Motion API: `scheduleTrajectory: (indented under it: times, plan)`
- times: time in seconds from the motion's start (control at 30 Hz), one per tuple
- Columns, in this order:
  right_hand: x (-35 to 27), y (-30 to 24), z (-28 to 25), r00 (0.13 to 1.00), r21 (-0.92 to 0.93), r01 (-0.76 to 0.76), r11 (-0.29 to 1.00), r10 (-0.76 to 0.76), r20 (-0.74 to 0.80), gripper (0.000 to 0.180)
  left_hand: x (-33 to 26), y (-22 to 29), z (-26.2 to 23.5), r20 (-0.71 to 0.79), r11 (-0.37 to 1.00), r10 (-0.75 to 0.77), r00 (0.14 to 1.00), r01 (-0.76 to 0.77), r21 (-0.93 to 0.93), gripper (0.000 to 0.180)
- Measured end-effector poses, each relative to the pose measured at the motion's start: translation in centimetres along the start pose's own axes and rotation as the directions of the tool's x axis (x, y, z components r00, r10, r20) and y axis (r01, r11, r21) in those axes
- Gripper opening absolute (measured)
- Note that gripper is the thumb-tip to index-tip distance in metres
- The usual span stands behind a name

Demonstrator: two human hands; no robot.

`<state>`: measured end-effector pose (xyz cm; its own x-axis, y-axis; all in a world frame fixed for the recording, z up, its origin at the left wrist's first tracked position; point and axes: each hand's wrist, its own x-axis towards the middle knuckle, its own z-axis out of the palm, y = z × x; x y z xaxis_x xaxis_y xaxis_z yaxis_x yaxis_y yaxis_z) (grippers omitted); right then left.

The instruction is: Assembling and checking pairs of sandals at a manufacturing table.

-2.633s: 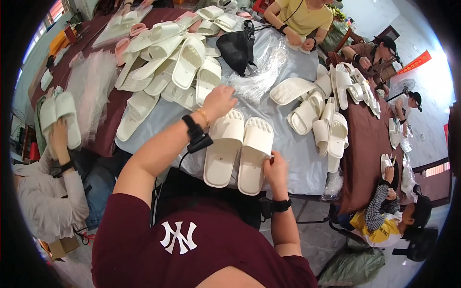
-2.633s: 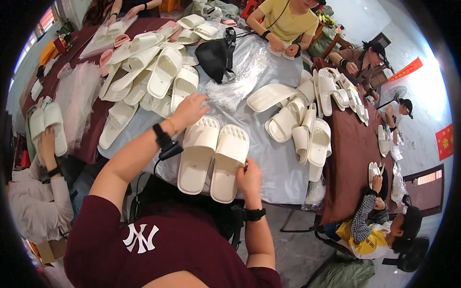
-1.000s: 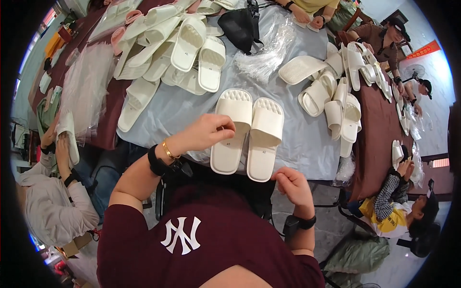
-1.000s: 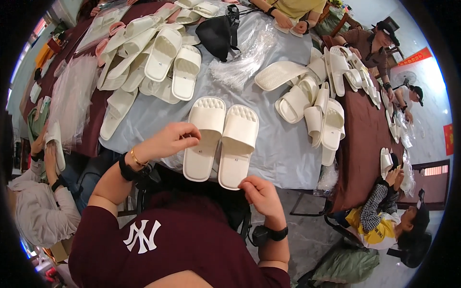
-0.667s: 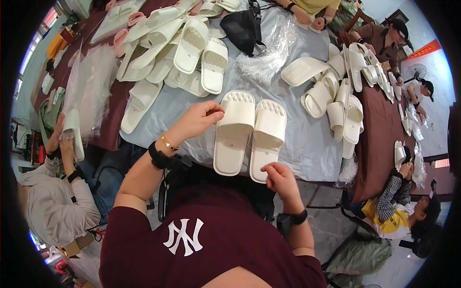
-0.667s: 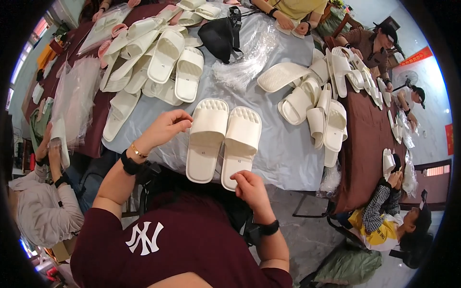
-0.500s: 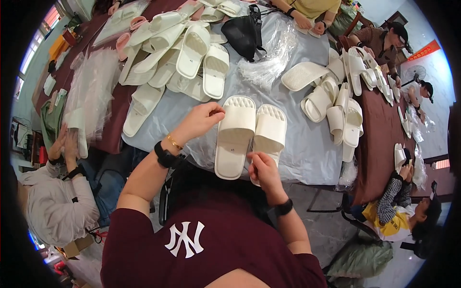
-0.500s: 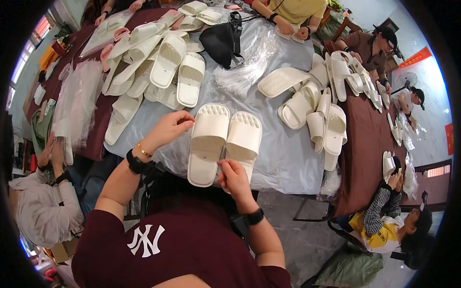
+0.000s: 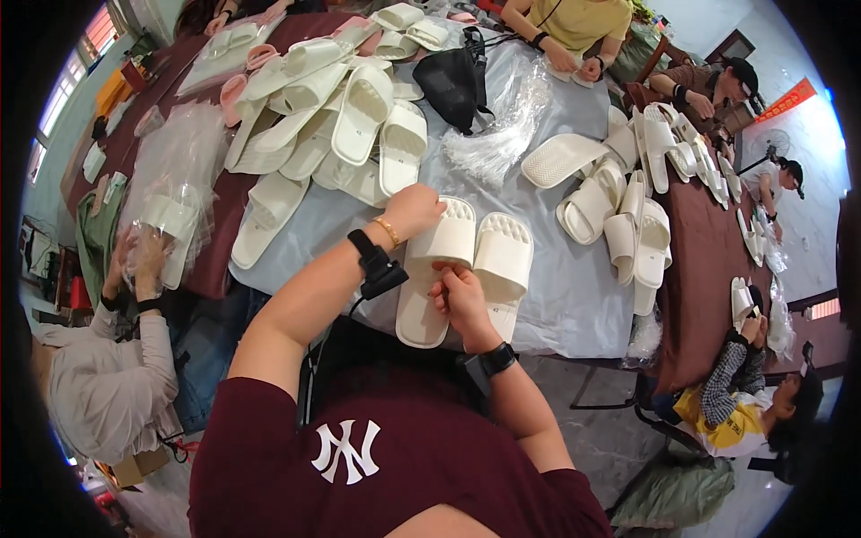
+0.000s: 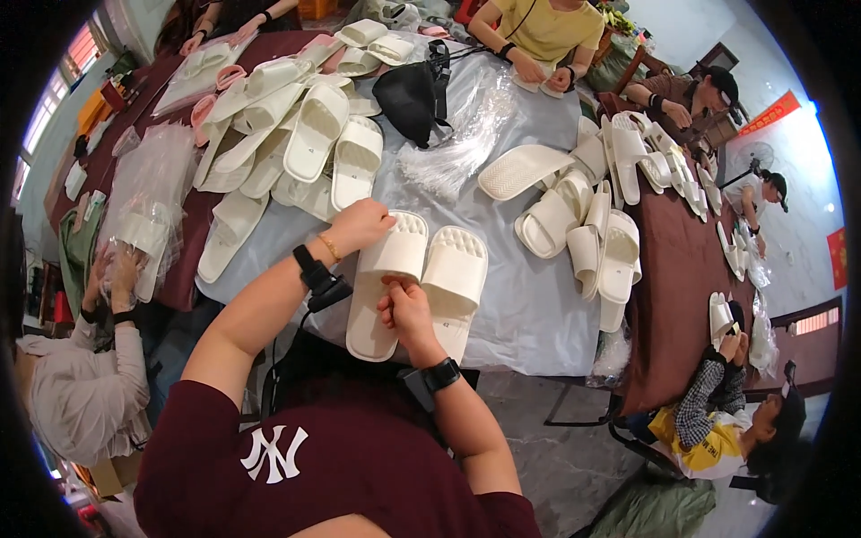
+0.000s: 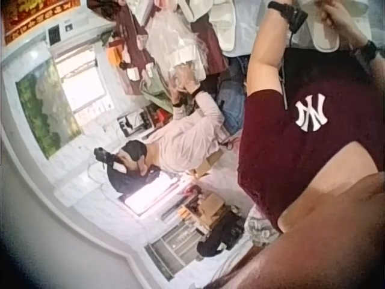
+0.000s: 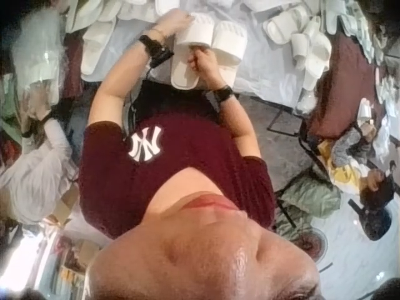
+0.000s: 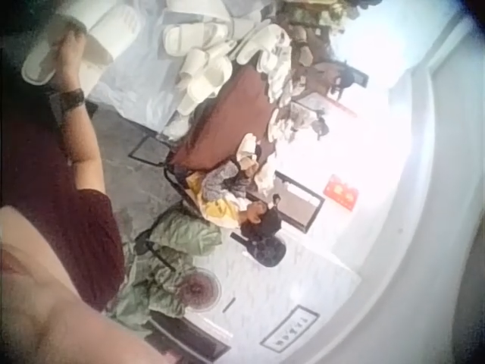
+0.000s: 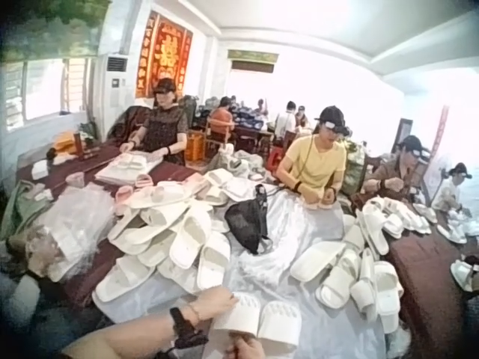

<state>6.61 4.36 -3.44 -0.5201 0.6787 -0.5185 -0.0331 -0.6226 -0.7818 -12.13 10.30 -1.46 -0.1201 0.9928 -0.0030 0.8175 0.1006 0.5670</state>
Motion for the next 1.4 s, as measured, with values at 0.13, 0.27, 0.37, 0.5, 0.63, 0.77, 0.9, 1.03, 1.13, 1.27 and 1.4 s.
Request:
scheduleTrajectory:
  times: [0.13,0.27,0.37,0.5,0.63,0.77,0.9,1.03,1.13,1.27,1.4]
  plan:
    - [0.0,-0.3,0.2,1.000,-0.057,0.000,0.998,-0.002,-0.025,0.022,1.9,2.2,0.1,0.100,0.989,-0.104,0.990,0.092,0.113,0.030]
    - [-0.7,-0.3,0.6,1.000,-0.059,-0.013,0.998,0.012,-0.021,0.026,2.2,2.6,0.7,0.058,0.975,-0.081,0.995,0.067,0.211,0.025]
    - [-1.1,-0.2,0.7,1.000,-0.062,-0.025,0.998,0.025,-0.010,0.026,2.4,1.5,1.3,0.091,0.973,-0.122,0.988,0.101,0.208,0.022]
    - [-1.0,0.6,0.0,1.000,-0.011,0.000,1.000,0.000,0.014,0.023,2.5,0.8,1.5,0.074,0.984,-0.086,0.994,0.073,0.163,0.024]
    - [-2.4,0.1,-0.4,1.000,-0.069,0.017,0.997,-0.018,-0.008,0.024,2.7,0.3,1.8,-0.062,0.997,-0.025,0.998,0.020,-0.071,0.022]
    - [-5.8,-1.1,-2.2,0.991,-0.312,0.129,0.941,-0.136,0.000,0.022,2.3,2.8,-0.2,-0.313,0.929,0.061,0.948,-0.169,-0.330,0.018]
    - [-9.1,-2.0,-4.9,0.936,-0.692,0.228,0.685,-0.350,-0.038,0.015,2.2,5.8,-0.8,-0.342,0.891,0.189,0.921,-0.307,-0.334,0.016]
    - [-11.1,-2.7,-6.1,0.782,-0.878,0.315,0.360,-0.622,0.025,0.012,1.9,7.4,2.0,-0.230,0.824,0.415,0.881,-0.470,-0.315,0.017]
    - [-11.5,-3.3,-6.4,0.575,-0.985,0.134,-0.108,-0.801,0.166,0.013,1.6,8.4,3.8,-0.107,0.820,0.426,0.898,-0.434,-0.374,0.018]
    - [-12.0,-2.8,-6.4,0.603,-0.988,0.104,-0.114,-0.783,0.154,0.015,1.5,9.0,5.2,0.017,0.858,0.381,0.925,-0.346,-0.380,0.019]
    - [-11.3,-1.5,-5.3,0.597,-0.968,0.238,-0.083,-0.774,0.213,0.016,0.8,7.6,5.2,0.072,0.876,0.335,0.940,-0.282,-0.390,0.020]
